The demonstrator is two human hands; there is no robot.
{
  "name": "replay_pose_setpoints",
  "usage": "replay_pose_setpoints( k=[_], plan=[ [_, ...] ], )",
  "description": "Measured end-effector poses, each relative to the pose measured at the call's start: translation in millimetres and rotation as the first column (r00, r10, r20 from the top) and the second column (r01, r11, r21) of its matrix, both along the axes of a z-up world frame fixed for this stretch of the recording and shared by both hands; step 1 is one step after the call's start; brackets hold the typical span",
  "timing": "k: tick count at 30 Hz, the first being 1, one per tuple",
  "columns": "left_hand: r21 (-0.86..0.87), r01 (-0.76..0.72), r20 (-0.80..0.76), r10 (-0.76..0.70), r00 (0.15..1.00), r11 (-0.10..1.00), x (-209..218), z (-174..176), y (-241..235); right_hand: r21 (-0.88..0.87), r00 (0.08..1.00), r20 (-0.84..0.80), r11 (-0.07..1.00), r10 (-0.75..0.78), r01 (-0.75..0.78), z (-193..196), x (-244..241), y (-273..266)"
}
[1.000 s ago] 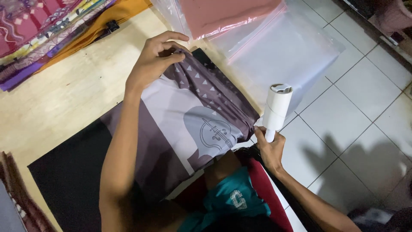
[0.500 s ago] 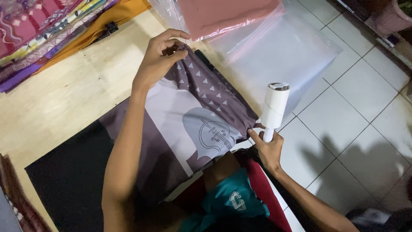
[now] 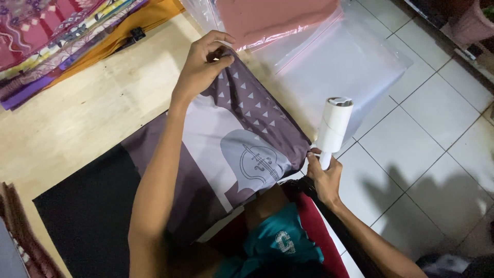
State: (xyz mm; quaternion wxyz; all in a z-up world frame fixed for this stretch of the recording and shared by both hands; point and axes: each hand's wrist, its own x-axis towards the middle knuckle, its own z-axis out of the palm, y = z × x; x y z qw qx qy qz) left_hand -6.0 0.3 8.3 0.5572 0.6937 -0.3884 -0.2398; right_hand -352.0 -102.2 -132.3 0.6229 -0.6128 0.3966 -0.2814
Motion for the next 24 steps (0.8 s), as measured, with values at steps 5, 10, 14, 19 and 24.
replay_pose_setpoints(
  k=[5,10,14,19,24],
  plan=[
    [-0.055,-0.049,0.038,0.051,0.998,0.997,14.3,-32.6,-25.3,0.005,0.996,0.038,0.997,-0.078,0.078,1.9,-2.0,-12.5],
    [-0.053,-0.093,0.208,0.102,0.973,0.994,31.6,-76.2,-46.8,-0.023,0.999,0.037,1.0,-0.012,0.013,7.1,-0.8,-21.0],
    [-0.007,-0.102,0.159,0.102,0.982,0.995,35.1,-87.4,-50.9,-0.043,0.997,-0.052,0.997,0.064,-0.066,6.6,-6.0,-13.2],
    [0.132,-0.045,0.093,0.033,0.995,0.99,28.7,-70.5,-40.5,0.005,0.981,-0.195,1.0,0.001,-0.001,14.8,1.1,-4.6],
    [0.123,-0.032,0.24,0.002,0.971,0.992,40.2,-102.4,-46.0,-0.007,0.969,-0.245,1.0,-0.011,0.01,9.2,4.2,-5.8]
  ],
)
